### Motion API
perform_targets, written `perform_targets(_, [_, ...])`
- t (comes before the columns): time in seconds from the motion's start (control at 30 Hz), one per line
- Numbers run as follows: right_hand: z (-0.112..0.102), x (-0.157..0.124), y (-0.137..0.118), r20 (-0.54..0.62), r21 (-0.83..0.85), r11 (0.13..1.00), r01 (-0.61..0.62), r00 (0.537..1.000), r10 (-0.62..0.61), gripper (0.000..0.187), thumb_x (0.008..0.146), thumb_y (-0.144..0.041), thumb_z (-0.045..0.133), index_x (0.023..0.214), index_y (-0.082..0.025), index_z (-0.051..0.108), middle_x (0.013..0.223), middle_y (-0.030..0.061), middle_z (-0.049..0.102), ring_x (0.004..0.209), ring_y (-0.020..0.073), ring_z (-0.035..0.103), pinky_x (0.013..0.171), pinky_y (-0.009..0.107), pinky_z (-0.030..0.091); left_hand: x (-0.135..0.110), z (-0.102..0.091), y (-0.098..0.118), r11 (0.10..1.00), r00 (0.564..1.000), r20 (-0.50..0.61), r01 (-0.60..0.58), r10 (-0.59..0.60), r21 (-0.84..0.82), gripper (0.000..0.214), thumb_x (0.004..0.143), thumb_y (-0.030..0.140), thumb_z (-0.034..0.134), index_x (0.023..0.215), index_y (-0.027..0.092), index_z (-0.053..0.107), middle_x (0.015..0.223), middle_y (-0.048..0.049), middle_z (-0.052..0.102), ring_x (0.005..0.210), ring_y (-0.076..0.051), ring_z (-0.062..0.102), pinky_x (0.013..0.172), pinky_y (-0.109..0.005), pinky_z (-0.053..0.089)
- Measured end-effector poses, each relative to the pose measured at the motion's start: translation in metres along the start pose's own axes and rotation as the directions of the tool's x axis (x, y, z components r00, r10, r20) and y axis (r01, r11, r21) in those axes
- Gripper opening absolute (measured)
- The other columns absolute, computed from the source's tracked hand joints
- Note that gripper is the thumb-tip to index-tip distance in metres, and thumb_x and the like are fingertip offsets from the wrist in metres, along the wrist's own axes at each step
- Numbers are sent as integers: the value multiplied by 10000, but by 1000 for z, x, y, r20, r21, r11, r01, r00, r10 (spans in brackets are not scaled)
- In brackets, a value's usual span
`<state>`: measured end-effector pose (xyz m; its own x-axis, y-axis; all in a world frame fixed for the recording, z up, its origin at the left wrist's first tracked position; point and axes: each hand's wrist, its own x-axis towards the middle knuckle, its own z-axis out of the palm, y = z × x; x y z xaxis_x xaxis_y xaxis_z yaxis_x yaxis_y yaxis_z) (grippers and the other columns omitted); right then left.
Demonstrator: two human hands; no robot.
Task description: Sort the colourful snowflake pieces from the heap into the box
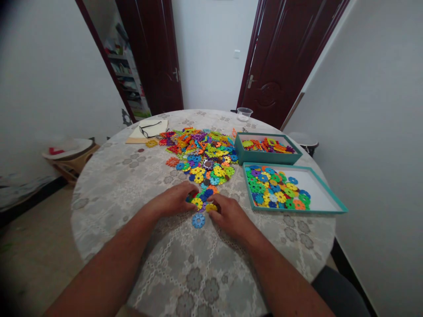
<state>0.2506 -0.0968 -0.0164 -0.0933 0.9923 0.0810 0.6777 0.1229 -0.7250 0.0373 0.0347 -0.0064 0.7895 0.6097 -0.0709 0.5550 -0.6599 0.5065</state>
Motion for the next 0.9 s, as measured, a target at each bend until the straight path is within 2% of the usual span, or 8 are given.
perform_targets(0.13, [10,3,-3,0,-39,999,17,1000,-17,464,908,-192,621,1371,-226,631,977,37,744,838,191,655,769,288,462,2,5,-1,1000,999,26,-18,19,-21,337,788,294,738,1100,222,633,1114,-41,678,984,-211,609,830,-293,477])
perform_targets(0.27, [15,6,-1,-38,-90,996,-21,999,17,547,888,-184,635,1434,-207,602,1231,108,734,1045,242,682,930,345,496,3,9,-4,996,1000,27,-4,7,-91,634,780,280,763,1376,247,549,1189,-48,706,1038,-230,647,871,-309,489])
perform_targets(0.33, [16,8,-1,-48,-106,994,-28,999,23,559,879,-187,641,1436,-187,603,1324,134,703,1153,265,666,1015,377,482,4,10,-3,995,1000,19,-4,6,-103,722,771,283,781,1444,252,520,1251,-71,703,1087,-248,655,917,-329,489])
perform_targets(0.4, [15,10,-1,-42,-119,992,-30,999,25,557,868,-188,646,1423,-181,614,1369,144,680,1211,276,648,1058,390,468,5,9,-2,997,1000,27,-7,9,-79,632,773,304,782,1375,252,593,1248,-80,709,1088,-263,659,912,-341,488])
perform_targets(0.53, [13,15,-2,-24,-124,991,-46,999,44,570,839,-181,653,1409,-185,617,1354,136,689,1187,280,655,1035,386,478,7,7,3,1000,998,58,-6,7,-29,416,786,302,744,1193,248,681,1125,-56,728,993,-250,657,813,-320,478])
perform_targets(0.63, [9,22,-2,16,-111,993,-48,999,50,556,836,-191,659,1390,-200,619,1289,117,716,1118,275,669,961,366,495,7,7,3,1000,999,52,6,-5,-15,369,780,300,733,1138,237,672,1109,-50,711,973,-238,641,802,-314,474])
perform_targets(0.73, [4,30,0,90,-104,994,-34,995,44,489,808,-183,683,1295,-215,660,1176,81,744,1032,255,672,879,324,491,6,9,3,1000,999,40,11,-11,-6,329,772,309,735,1083,234,657,1126,-50,687,1002,-235,618,835,-313,479])
perform_targets(0.9, [1,35,2,149,-124,992,-5,989,24,353,804,-187,686,1154,-223,696,1103,52,735,977,232,645,834,299,457,4,8,6,1000,999,35,1,0,-10,317,760,304,751,1049,237,638,1114,-46,670,1011,-233,607,818,-305,472])
